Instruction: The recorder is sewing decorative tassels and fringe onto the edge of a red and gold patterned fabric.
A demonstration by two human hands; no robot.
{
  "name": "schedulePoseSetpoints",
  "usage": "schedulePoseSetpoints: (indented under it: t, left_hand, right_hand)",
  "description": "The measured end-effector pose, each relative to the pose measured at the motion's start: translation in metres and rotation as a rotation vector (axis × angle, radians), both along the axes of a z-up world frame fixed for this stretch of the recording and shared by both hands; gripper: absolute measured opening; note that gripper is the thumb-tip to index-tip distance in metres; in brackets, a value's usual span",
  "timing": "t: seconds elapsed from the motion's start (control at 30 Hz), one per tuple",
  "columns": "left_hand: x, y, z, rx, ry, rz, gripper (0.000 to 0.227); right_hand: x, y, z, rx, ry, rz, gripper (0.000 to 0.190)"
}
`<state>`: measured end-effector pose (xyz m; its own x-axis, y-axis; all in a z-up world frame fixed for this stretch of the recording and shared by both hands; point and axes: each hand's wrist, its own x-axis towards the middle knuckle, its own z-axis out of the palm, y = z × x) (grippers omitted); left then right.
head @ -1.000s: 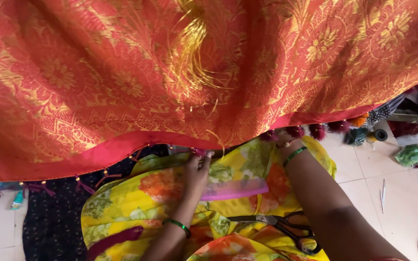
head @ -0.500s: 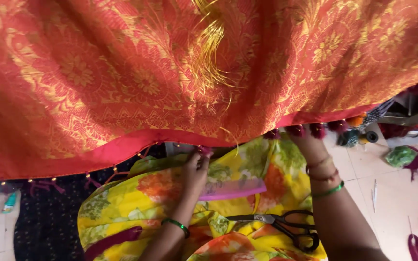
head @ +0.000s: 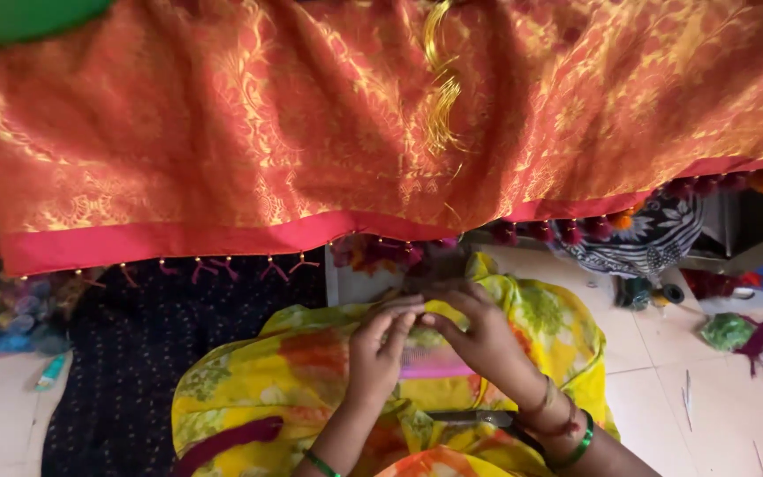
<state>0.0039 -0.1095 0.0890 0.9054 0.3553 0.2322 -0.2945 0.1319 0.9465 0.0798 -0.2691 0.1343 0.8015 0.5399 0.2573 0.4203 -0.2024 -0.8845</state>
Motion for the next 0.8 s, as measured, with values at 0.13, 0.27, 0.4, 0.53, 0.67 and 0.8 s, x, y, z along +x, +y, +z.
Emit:
schedulePoseSetpoints:
  t: [0.13,0.27,0.4,0.53,0.67,0.8]
  left_hand:
    - [-0.012,-0.003,0.03,0.579,-0.105,0.099,0.009]
    - [-0.019,-0.01,0.041,0.759,-0.253,0.115,0.009]
    - [-0.024,-0.017,0.051,0.735,-0.268,0.045,0.01]
    - [-0.029,-0.026,0.044,0.72,-0.158,-0.174,0.003]
    - [-0.026,-0.025,0.027,0.881,0.045,-0.215,0.009]
    - [-0.019,0.0,0.0,1.015,0.107,-0.137,0.008]
  right_hand:
    - [-0.015,-0.013,0.027,-0.004,-0.275,-0.028,0.026]
    - [-0.028,-0.021,0.033,-0.018,-0.203,0.012,0.016]
    - [-0.04,-0.024,0.058,-0.038,-0.276,0.023,0.016]
    - [-0.044,-0.044,0.065,0.184,-0.202,0.059,0.008]
    - [-0.045,-0.073,0.086,0.681,0.067,-0.062,0.007]
    - [-0.017,-0.112,0.097,0.68,-0.135,-0.279,0.003]
